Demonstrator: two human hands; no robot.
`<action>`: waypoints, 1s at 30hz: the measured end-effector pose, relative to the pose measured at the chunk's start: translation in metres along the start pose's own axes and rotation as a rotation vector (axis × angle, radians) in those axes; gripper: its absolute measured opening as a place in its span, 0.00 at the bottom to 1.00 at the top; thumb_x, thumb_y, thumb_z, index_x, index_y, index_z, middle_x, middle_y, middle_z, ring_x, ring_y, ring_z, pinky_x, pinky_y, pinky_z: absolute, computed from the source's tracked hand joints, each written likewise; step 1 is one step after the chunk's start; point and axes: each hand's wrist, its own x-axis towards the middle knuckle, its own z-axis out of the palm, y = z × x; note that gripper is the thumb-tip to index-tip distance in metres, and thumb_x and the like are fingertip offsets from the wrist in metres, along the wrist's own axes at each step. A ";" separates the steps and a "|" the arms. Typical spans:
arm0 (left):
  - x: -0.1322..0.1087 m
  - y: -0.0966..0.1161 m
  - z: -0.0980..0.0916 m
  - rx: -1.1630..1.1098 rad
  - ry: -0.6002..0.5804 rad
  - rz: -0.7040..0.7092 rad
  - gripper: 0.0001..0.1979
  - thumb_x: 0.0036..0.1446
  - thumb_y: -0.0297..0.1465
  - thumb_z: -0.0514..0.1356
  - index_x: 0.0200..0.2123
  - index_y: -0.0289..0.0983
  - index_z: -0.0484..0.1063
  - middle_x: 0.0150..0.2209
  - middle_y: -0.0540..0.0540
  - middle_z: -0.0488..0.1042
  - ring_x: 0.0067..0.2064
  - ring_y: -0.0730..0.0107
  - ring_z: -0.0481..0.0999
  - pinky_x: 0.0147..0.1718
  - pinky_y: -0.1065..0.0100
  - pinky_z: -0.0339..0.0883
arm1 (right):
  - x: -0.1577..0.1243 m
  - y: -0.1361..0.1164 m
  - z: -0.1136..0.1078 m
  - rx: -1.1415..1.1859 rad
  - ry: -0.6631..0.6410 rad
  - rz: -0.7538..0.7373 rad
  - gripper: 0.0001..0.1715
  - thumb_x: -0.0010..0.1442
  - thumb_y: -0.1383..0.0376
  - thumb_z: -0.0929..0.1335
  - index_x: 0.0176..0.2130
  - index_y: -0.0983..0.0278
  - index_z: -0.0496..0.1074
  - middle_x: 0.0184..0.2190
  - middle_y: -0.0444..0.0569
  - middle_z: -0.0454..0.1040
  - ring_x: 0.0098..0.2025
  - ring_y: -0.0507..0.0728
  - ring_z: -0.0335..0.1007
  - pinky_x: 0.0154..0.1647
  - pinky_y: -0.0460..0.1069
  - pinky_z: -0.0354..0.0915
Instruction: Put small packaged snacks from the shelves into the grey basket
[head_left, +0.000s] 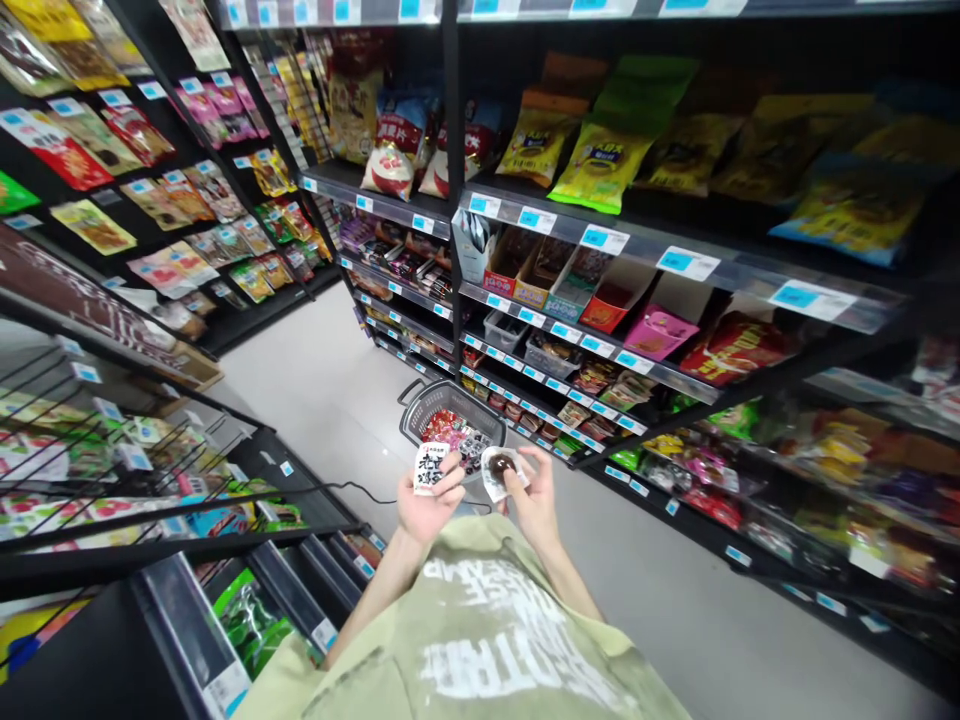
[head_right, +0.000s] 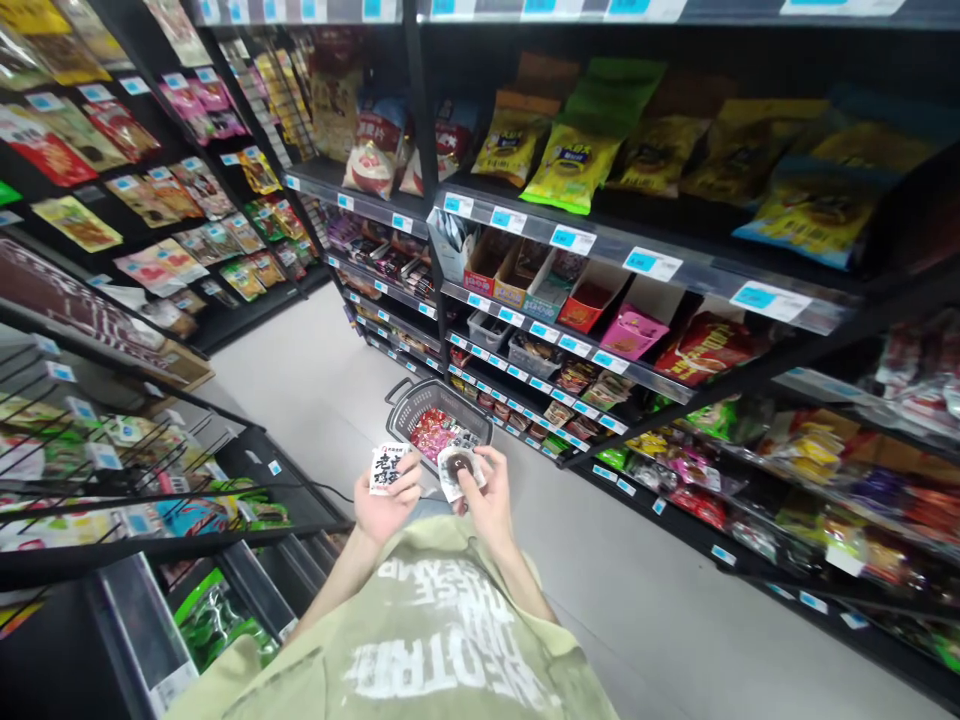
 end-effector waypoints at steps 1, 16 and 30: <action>0.000 0.000 -0.001 0.008 -0.008 -0.007 0.13 0.46 0.27 0.62 0.32 0.36 0.58 0.32 0.52 0.57 0.22 0.86 0.53 0.20 0.78 0.52 | -0.001 0.000 0.000 -0.009 -0.020 -0.020 0.23 0.60 0.54 0.70 0.50 0.57 0.62 0.46 0.50 0.73 0.17 0.47 0.65 0.15 0.46 0.64; 0.003 -0.003 -0.005 0.059 -0.016 -0.030 0.10 0.47 0.27 0.60 0.32 0.35 0.60 0.32 0.50 0.59 0.23 0.84 0.55 0.21 0.77 0.53 | -0.003 -0.006 0.003 -0.106 -0.068 -0.075 0.29 0.54 0.60 0.75 0.55 0.58 0.73 0.58 0.54 0.68 0.49 0.62 0.75 0.42 0.54 0.78; 0.006 -0.003 -0.005 0.096 -0.001 -0.027 0.09 0.44 0.25 0.57 0.32 0.34 0.61 0.32 0.49 0.59 0.22 0.83 0.53 0.20 0.77 0.53 | 0.002 0.000 -0.001 -0.289 0.024 -0.181 0.35 0.46 0.62 0.79 0.54 0.59 0.76 0.55 0.54 0.75 0.55 0.64 0.72 0.61 0.59 0.67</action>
